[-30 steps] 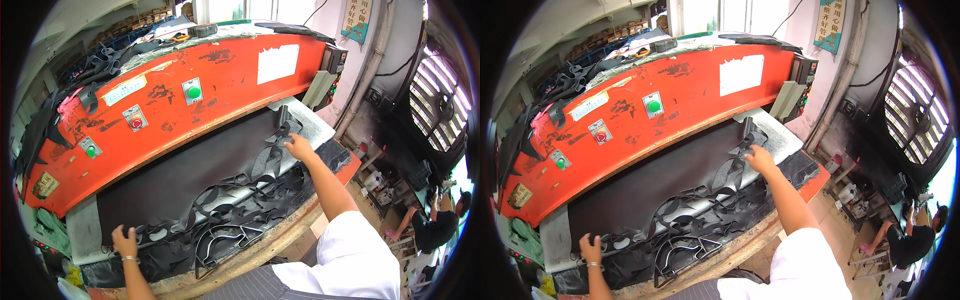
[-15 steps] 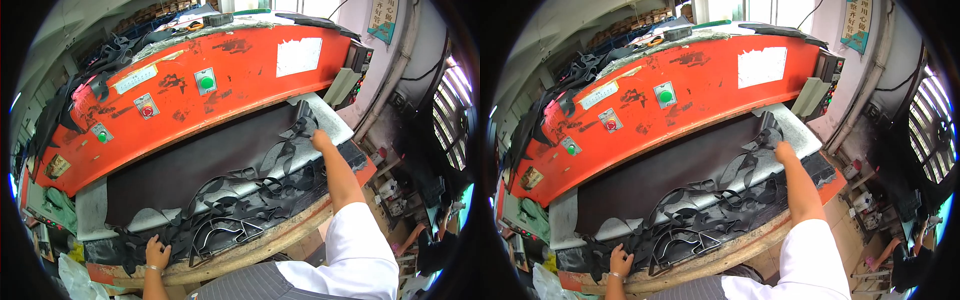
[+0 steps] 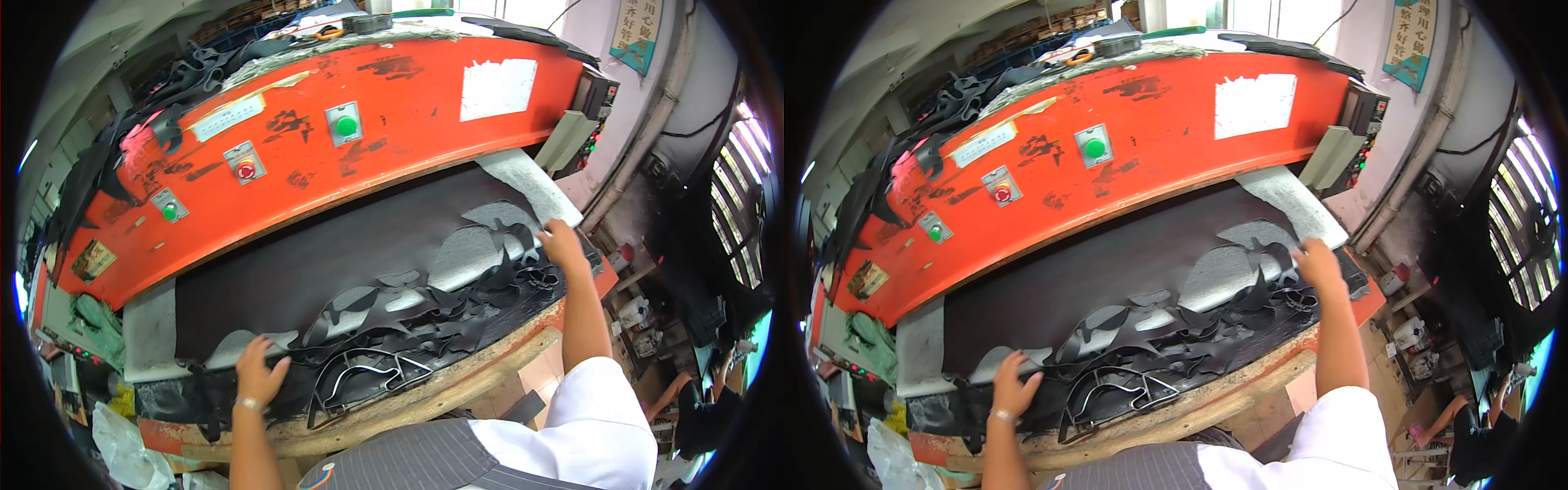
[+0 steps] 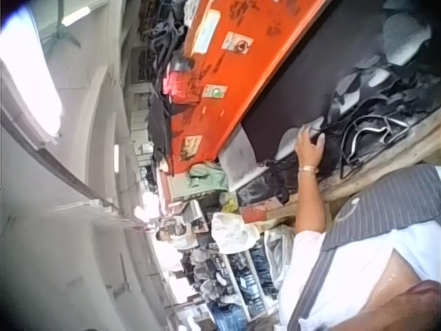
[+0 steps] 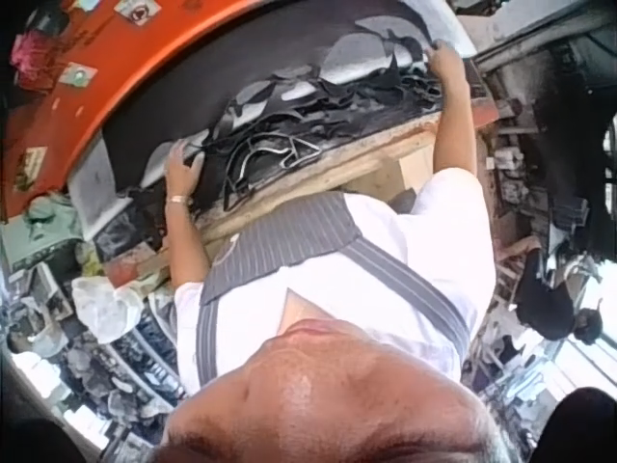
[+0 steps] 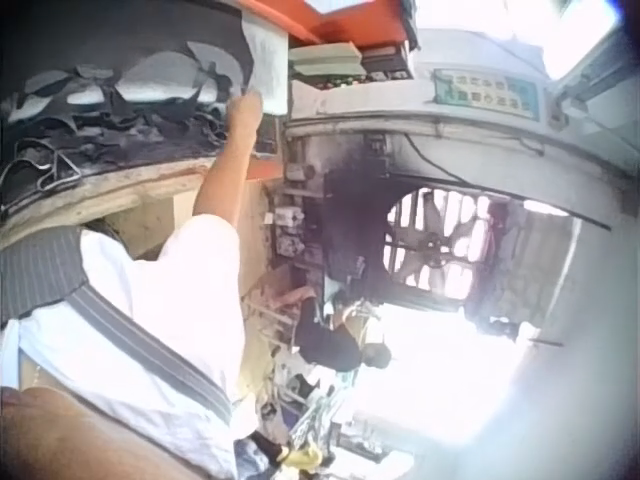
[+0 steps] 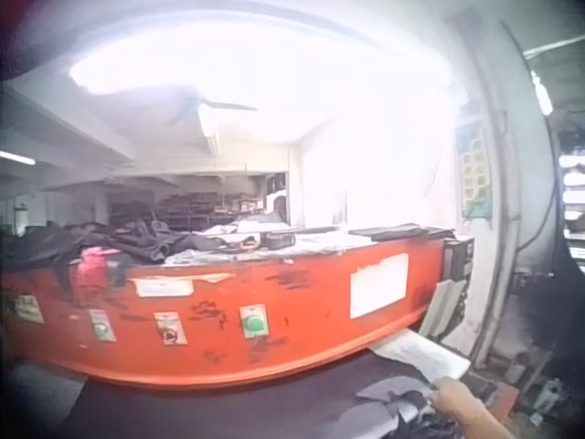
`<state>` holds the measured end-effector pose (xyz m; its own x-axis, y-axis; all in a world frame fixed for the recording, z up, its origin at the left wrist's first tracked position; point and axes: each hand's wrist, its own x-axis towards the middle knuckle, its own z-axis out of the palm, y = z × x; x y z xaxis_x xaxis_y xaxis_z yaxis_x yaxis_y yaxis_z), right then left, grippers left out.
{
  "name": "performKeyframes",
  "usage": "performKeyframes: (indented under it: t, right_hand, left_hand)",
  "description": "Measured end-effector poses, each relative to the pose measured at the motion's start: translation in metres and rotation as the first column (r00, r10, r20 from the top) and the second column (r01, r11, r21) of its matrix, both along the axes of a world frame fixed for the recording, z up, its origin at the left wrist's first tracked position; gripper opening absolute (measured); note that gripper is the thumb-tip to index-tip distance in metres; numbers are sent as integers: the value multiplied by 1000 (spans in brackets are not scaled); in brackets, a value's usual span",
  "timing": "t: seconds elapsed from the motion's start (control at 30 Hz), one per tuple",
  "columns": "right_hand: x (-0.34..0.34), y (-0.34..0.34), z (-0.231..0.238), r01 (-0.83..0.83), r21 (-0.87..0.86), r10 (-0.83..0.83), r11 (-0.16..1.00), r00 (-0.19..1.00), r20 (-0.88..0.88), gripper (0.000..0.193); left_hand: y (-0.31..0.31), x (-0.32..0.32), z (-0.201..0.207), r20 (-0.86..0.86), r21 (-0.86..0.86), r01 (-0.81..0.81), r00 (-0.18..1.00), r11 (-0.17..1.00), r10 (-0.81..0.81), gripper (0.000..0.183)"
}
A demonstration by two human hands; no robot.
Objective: Use a press machine and die cut mold to cut shoe upper components from leather sheets.
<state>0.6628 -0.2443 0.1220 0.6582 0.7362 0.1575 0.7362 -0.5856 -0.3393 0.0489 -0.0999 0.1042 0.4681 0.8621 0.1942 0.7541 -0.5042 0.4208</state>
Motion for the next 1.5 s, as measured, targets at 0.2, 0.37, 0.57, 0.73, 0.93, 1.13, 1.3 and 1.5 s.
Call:
performKeyframes:
  t: [0.2,0.37,0.57,0.73,0.93,1.13,1.3,1.5]
  right_hand:
    - [-172,130,-12,-568,137,584,812,791,-181,59]
    - [-311,199,-31,-882,190,901,431,410,-144,67]
    - [-318,245,-62,-794,-194,789,577,602,-118,77]
    - [-226,260,-40,-493,-296,484,818,868,-107,81]
    - [-202,245,-32,-255,-326,189,910,956,-223,100]
    - [-232,252,-28,-272,-312,179,910,939,-295,102]
    - [-229,251,-38,-318,-286,213,904,915,-343,96]
    - [-224,252,-30,-303,-282,197,910,916,-349,99]
  left_hand:
    - [-19,114,-15,-349,-352,-78,936,933,-53,74]
    - [-51,117,0,-377,-541,-13,897,841,-229,70]
    - [-77,54,-4,-230,-589,-43,966,807,-116,78]
    - [-103,6,-30,-125,-508,-108,991,855,51,73]
    - [-110,7,-28,-104,-450,-112,992,886,73,66]
    - [-115,16,-29,-102,-438,-122,991,891,85,64]
    - [-121,13,-30,-93,-425,-143,989,894,113,63]
    - [-119,17,-30,-82,-384,-128,991,914,105,63]
